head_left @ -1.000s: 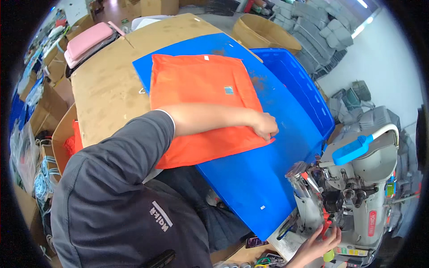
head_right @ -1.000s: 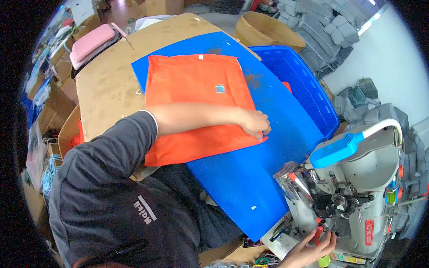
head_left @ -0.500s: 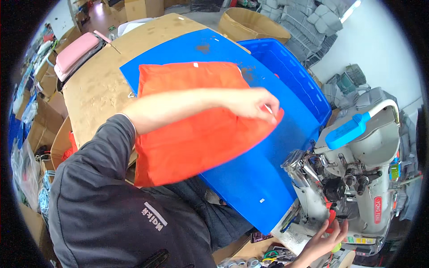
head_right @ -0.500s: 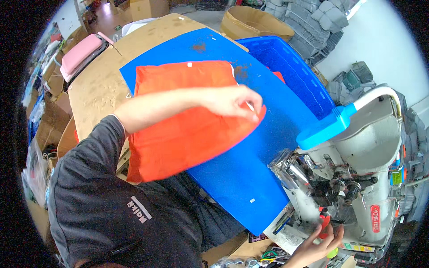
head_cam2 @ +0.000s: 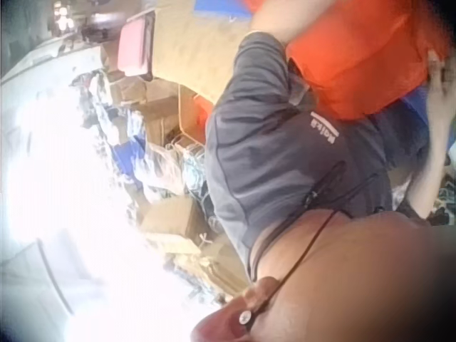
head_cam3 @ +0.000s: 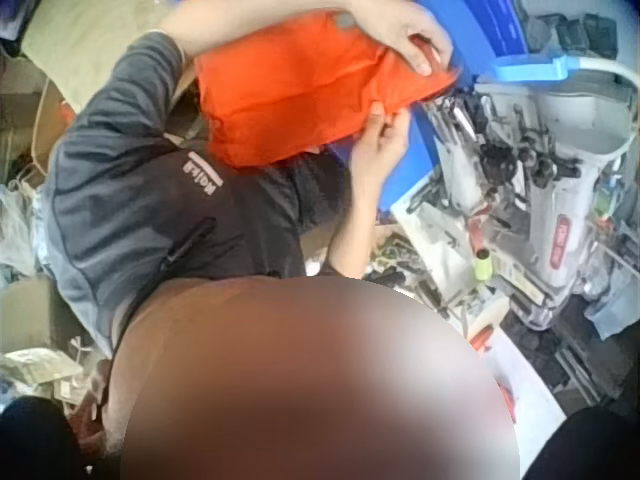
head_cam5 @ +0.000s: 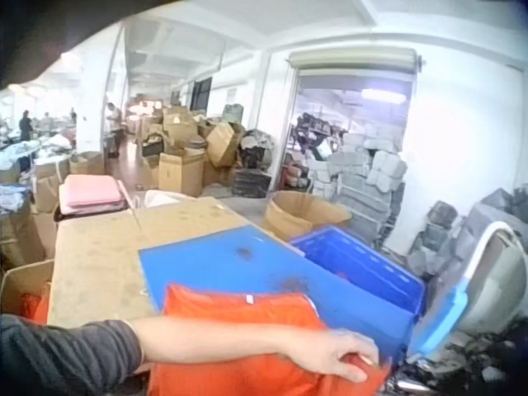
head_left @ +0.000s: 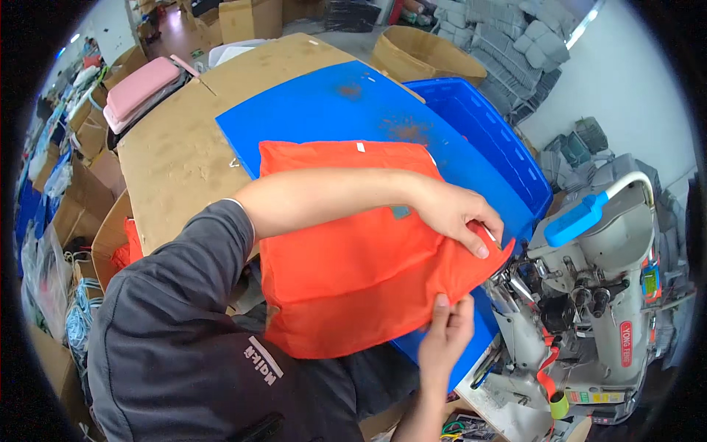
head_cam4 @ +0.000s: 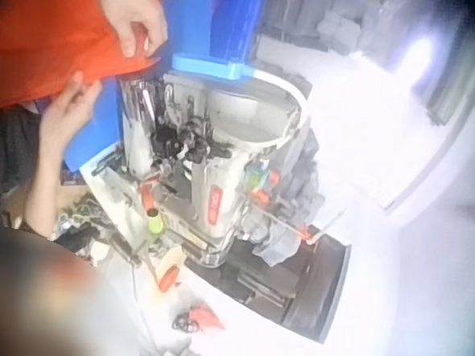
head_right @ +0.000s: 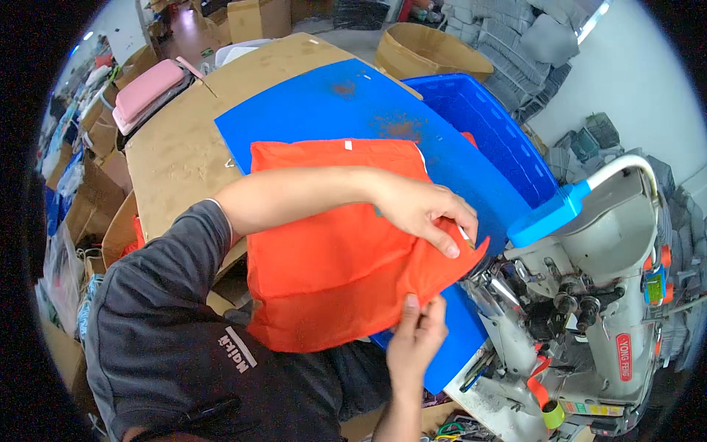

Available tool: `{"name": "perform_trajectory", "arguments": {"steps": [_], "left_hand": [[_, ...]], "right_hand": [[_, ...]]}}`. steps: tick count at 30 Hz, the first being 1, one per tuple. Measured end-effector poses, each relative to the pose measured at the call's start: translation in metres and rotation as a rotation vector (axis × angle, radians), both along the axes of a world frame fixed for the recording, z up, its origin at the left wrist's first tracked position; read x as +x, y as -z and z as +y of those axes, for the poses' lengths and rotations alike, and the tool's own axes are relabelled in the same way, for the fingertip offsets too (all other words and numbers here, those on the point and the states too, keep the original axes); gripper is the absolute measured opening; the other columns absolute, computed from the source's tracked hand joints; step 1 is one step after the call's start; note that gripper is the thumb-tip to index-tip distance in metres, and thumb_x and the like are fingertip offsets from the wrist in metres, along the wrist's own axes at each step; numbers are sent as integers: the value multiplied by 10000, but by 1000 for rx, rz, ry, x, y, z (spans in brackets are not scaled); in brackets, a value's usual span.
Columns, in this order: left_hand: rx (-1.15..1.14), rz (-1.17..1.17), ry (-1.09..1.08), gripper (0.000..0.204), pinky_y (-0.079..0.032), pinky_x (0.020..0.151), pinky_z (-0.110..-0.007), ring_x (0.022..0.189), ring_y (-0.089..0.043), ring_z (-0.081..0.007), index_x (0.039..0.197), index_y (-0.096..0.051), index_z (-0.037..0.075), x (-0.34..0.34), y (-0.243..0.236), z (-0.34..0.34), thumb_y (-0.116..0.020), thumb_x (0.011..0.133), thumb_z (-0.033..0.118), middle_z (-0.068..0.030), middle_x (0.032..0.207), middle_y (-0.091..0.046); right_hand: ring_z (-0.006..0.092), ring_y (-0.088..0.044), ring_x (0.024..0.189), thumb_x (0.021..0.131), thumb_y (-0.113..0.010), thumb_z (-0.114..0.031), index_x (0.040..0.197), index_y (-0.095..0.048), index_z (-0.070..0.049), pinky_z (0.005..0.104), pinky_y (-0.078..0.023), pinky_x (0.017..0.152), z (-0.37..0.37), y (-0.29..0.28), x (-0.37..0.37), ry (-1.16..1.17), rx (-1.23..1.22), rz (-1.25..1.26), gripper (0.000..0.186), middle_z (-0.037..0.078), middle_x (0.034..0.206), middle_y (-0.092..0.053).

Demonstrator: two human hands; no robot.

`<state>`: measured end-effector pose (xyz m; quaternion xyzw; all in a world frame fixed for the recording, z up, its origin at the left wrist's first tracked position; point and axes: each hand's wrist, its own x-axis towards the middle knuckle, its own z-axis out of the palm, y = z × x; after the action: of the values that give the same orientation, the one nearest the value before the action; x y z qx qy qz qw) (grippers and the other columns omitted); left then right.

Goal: Sewing orange leather material using an industrial sewing machine to assemble a bag.

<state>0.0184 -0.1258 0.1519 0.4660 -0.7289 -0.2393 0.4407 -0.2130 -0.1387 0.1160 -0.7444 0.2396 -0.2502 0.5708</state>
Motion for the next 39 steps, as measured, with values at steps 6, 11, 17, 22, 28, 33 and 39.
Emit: {"name": "perform_trajectory", "arguments": {"steps": [6,11,17,22,28,33,39], "left_hand": [[68,152,-14,142,-451,704,-307,837,-600,-123,932,-608,8,-31,0,21,-659,910,138,-65,857,-647],[-200,56,-61,127,-465,670,-347,799,-636,-278,916,-614,2,-51,5,28,-664,876,111,-99,870,-624],[-184,55,-94,160,-467,642,-376,790,-637,-292,923,-645,2,-60,1,28,-665,869,151,-123,869,-639],[-135,84,-84,155,-466,636,-383,780,-641,-297,894,-659,-1,-62,0,27,-658,870,152,-129,839,-642],[-152,124,-77,127,-466,624,-385,748,-644,-297,858,-668,-5,-60,0,24,-645,851,120,-137,812,-653],[-132,144,-94,117,-475,634,-376,756,-653,-290,832,-672,-6,-64,-1,19,-638,835,107,-136,809,-665],[-157,177,-87,105,-479,638,-351,754,-663,-258,853,-688,0,-61,0,18,-653,822,93,-126,814,-674]], "right_hand": [[82,-497,627,951,-589,-143,1083,-594,-4,228,-413,577,-47,-6,-37,-102,-285,189,191,15,746,-589],[152,-564,817,885,-669,-108,1132,-605,-9,265,-481,711,-46,-36,-29,38,-172,-154,273,92,973,-586],[120,-536,809,871,-672,-40,1044,-613,7,228,-447,680,-62,-60,-9,-69,-508,-121,189,71,959,-547],[143,-529,803,857,-653,3,889,-627,0,251,-439,690,-49,-64,-4,35,-445,-147,42,89,927,-545],[216,-542,813,754,-665,31,857,-635,-14,306,-435,696,-58,-60,-12,-35,-682,-124,117,104,920,-529],[240,-556,804,747,-665,-14,830,-637,-27,319,-442,684,-58,-56,-16,19,-895,-144,89,106,877,-540],[284,-616,808,766,-653,-12,910,-682,-35,364,-497,692,-50,-56,-19,23,-986,-92,149,131,937,-612]]}}
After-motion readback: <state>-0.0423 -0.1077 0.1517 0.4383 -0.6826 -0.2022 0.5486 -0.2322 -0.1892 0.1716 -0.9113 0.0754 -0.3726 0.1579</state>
